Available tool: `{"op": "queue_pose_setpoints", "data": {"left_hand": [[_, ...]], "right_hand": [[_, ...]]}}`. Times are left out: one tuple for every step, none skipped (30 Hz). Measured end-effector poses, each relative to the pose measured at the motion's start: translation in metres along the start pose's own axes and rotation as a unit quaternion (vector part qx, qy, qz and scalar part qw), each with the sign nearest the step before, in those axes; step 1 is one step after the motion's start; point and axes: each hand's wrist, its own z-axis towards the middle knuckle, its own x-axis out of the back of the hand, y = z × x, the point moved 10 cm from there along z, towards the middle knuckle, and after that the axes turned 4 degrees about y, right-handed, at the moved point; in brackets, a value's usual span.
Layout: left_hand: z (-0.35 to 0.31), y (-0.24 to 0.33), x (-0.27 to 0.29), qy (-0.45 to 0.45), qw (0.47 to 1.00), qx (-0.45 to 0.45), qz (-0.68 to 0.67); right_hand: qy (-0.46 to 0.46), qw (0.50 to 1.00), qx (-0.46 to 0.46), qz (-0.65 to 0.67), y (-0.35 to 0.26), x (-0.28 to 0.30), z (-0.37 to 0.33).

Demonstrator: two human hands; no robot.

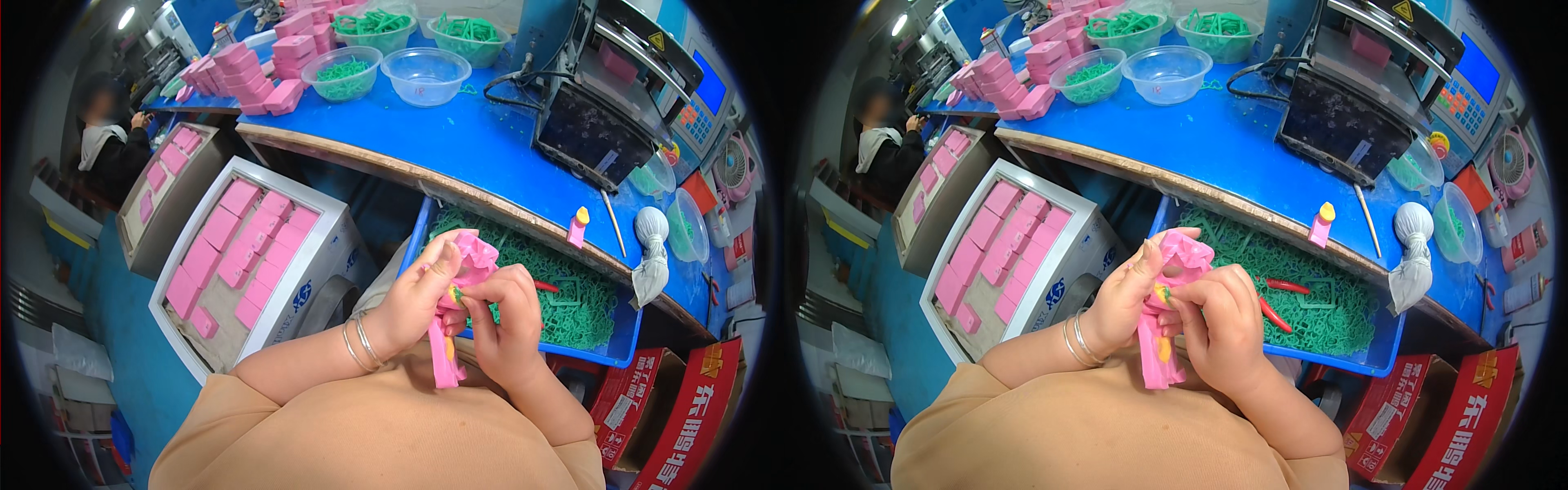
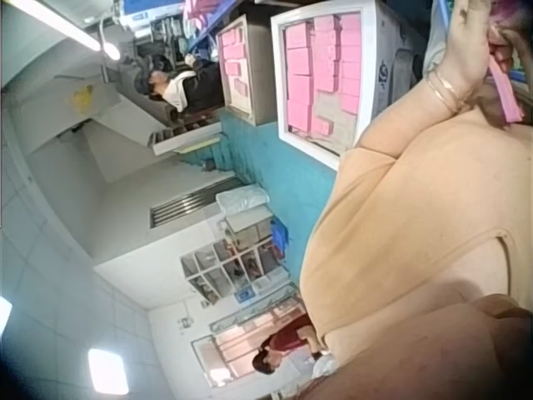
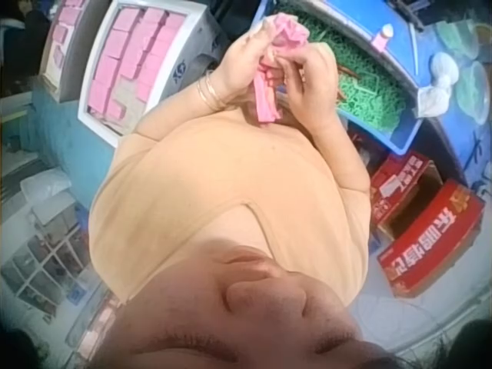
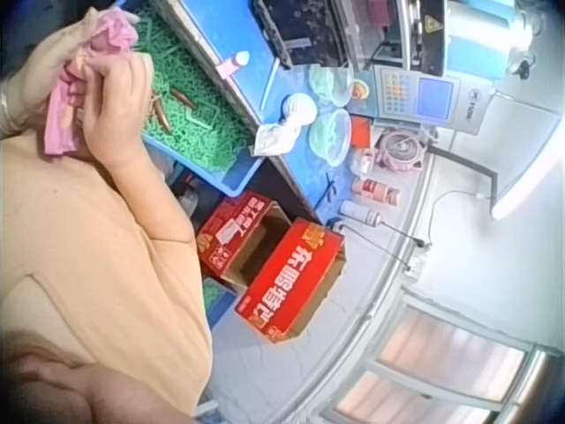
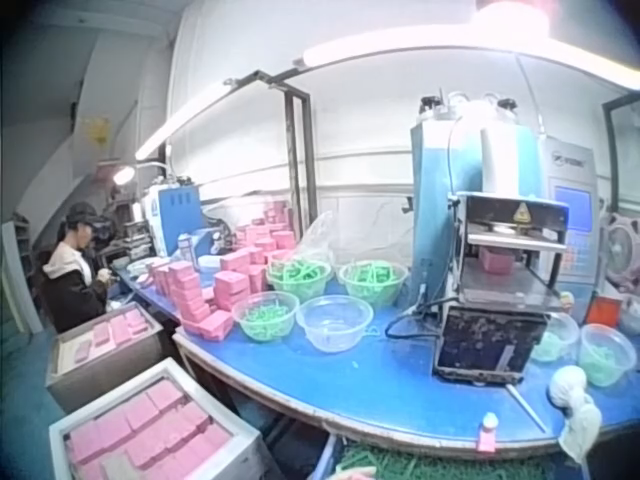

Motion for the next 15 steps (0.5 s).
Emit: {"op": "queue_pose_setpoints", "data": {"left_hand": [[0.001,-0.001,0.001,0.004,1.000,0.002,-0.010],[0.001,-0.002,0.002,0.008,1.000,0.003,-0.020],[0.001,-0.001,0.001,0.008,1.000,0.003,-0.020],[0.000,-0.001,-0.001,0.002,0.999,0.008,-0.032],[0.000,-0.001,-0.004,-0.004,0.999,0.014,-0.044],[0.000,-0.001,-0.004,-0.004,0.999,0.014,-0.044],[0.000,-0.002,-0.006,-0.008,0.998,0.025,-0.055],[-0.001,-0.004,-0.007,-0.012,0.997,0.036,-0.066],[0.000,-0.005,-0.007,-0.011,0.997,0.036,-0.066],[0.000,-0.007,-0.007,-0.013,0.996,0.044,-0.073],[0.000,-0.009,-0.008,-0.015,0.995,0.052,-0.080],[0.000,-0.009,-0.008,-0.015,0.995,0.052,-0.080],[0.000,-0.009,-0.009,-0.016,0.995,0.051,-0.083],[-0.001,-0.008,-0.009,-0.017,0.995,0.050,-0.086],[-0.001,-0.008,-0.009,-0.017,0.995,0.050,-0.086]], "right_hand": [[0.005,1.000,0.009,-0.001,-0.001,0.001,0.000],[0.005,1.000,0.009,-0.001,-0.001,0.000,-0.001],[0.010,1.000,0.012,-0.002,-0.002,0.001,-0.001],[0.016,1.000,0.016,-0.004,-0.003,0.003,-0.001],[0.016,1.000,0.015,-0.004,-0.002,0.003,-0.002],[0.020,1.000,0.017,-0.007,-0.002,0.004,-0.002],[0.024,0.999,0.020,-0.010,-0.003,0.004,-0.003],[0.024,0.999,0.020,-0.010,-0.003,0.005,-0.003],[0.031,0.999,0.016,-0.007,-0.002,0.006,-0.005],[0.038,0.999,0.012,-0.004,-0.001,0.008,-0.006],[0.038,0.999,0.012,-0.004,-0.001,0.008,-0.007],[0.048,0.999,0.006,0.002,0.000,0.009,-0.008],[0.058,0.998,0.000,0.009,0.002,0.011,-0.008],[0.058,0.998,0.000,0.009,0.001,0.011,-0.008],[0.054,0.998,-0.007,0.017,0.002,0.010,-0.007]]}}
